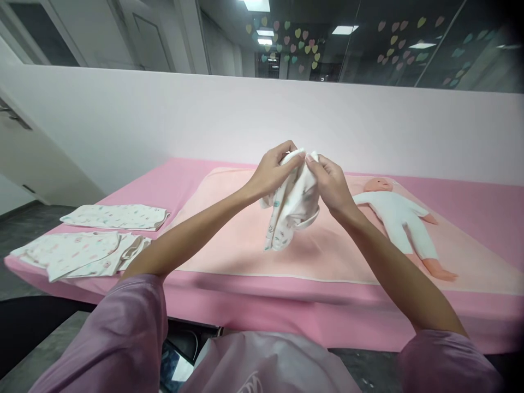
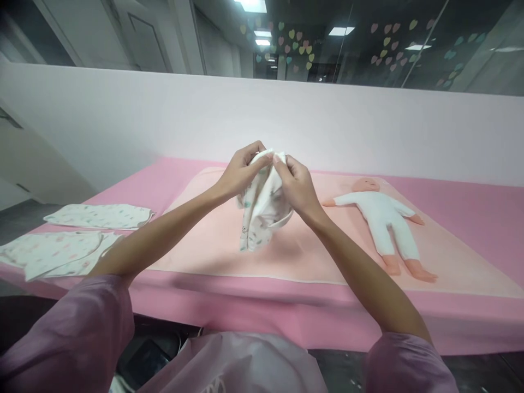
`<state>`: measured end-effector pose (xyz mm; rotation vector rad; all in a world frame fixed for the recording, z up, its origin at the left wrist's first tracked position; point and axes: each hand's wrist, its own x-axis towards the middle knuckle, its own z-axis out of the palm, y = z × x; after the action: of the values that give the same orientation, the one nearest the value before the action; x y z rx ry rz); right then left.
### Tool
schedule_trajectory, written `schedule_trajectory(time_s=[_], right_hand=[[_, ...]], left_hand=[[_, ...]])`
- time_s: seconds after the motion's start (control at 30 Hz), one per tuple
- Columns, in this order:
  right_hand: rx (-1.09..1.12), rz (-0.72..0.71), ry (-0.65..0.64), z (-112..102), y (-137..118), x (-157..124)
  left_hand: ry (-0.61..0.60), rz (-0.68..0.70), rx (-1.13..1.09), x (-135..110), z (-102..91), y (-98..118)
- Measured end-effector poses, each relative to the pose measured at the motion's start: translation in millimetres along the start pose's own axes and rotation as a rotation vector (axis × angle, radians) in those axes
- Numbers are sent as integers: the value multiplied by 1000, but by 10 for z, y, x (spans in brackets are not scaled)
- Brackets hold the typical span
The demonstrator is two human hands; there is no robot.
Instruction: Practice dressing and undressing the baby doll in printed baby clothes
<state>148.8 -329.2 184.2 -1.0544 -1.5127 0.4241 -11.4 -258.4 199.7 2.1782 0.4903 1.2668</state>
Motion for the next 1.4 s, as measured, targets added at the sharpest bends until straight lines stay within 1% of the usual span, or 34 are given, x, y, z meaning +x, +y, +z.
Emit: schedule_trajectory(time_s=[0.13, 0.27, 0.33, 0.37, 0.43, 0.47, 0.5, 0.53, 0.57, 0.63, 0.7, 0.73, 0.8, 0.9, 0.97, 1.03, 1.1, 1.17, 1.2, 1.23, 1.3, 1.4], right_hand=[[43, -99, -151, -29, -97, -110], [74, -108, -234, -90, -99, -169], [77, -104, -227, -122, -36, -167], [69, -108, -202, -140, 14, -158], [42, -116, -139, -177, 149, -129], [36, -114, -122, -193, 230, -109], [45, -105, -133, -204, 315, -88], [75, -84, -173, -208, 402, -66], [123, -49, -248, -203, 486, -45], [246, 53, -452, -158, 633, -11], [356, 148, -618, -63, 735, 7], [398, 177, -661, 0, 766, 11], [463, 196, -666, 149, 788, 12], [524, 188, -589, 388, 755, 31], [554, 184, -564, 534, 721, 69], [594, 183, -617, 667, 701, 120], [641, 194, -726, 799, 701, 162], [686, 225, -800, 948, 713, 176], [704, 250, -806, 1032, 718, 171], [717, 278, -787, 1122, 720, 160], [733, 325, -699, 1311, 704, 132], [735, 297, -550, 1577, 633, 114]], left_hand=[[-51, 16, -115, -55, 11, 100], [-98, 42, -109, -108, -43, 151], [-108, 50, -102, -128, -67, 141], [-110, 51, -105, -134, -76, 130], [-116, 53, -119, -138, -90, 101], [-125, 54, -128, -135, -94, 86], [-139, 57, -137, -129, -97, 71], [-158, 63, -148, -119, -98, 56], [-183, 75, -162, -107, -99, 42], [-242, 115, -194, -79, -104, 15], [-298, 157, -227, -56, -126, -10], [-317, 169, -240, -50, -147, -20], [-331, 160, -251, -55, -207, -37], [-311, 105, -246, -93, -316, -50], [-296, 65, -237, -124, -388, -55], [-283, 33, -229, -153, -467, -62], [-258, 1, -214, -184, -576, -79], [-211, -38, -185, -227, -734, -115], [-181, -60, -169, -256, -831, -142], [-146, -84, -155, -293, -939, -175], [-59, -133, -149, -392, -1165, -258], [105, -226, -186, -622, -1471, -401]])
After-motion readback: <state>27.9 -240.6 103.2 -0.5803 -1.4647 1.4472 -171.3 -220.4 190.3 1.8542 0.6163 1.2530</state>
